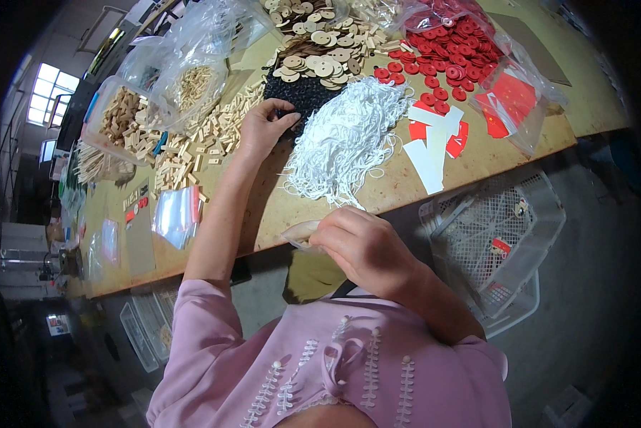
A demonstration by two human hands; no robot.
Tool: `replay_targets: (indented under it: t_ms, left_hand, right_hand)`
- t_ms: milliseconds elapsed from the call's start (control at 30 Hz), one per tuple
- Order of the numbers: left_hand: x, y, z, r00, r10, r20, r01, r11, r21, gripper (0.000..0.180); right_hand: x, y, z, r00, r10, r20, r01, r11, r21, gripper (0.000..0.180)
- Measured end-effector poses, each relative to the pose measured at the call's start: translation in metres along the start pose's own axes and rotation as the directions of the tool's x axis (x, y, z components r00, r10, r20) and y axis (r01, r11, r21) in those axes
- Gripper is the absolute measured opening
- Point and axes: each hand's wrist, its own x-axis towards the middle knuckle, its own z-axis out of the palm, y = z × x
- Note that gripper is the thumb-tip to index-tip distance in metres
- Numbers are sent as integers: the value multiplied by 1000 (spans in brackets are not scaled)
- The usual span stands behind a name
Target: The person assembles small craft kits by picking wooden pieces, black beads, and red circular items from a table, placing them into small clear plastic bags, and depositing the filled bags into a white basket. The process is repeated multiple times with consistent hand motions.
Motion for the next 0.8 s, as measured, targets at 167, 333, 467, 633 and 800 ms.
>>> replay_targets:
  t_ms: [167,333,467,633,800]
  left_hand:
    - [3,-5,1,1000,-15,-7,15,999,-29,25]
    - [1,1,4,1000,-24,-17,25,999,47,27]
    - [0,14,6,1000,10,-12,-8,995,103,27]
    - [0,9,9,999,-52,-12,52,999,-18,25]
    - [5,8,-3,990,-134,40,137,877,-460,22]
  right_hand:
    - [1,-1,1,1000,-17,-3,17,1000,11,22]
    - [0,-1,2,1000,-16,6,16,1000,-3,22]
    - [-2,0,5,1000,-5,20,5,1000,-2,20]
    - [-2,-1,5,1000,-9,27,10,1000,-16,19]
    - [-3,-1,4,1000,-5,23,5,1000,-21,18]
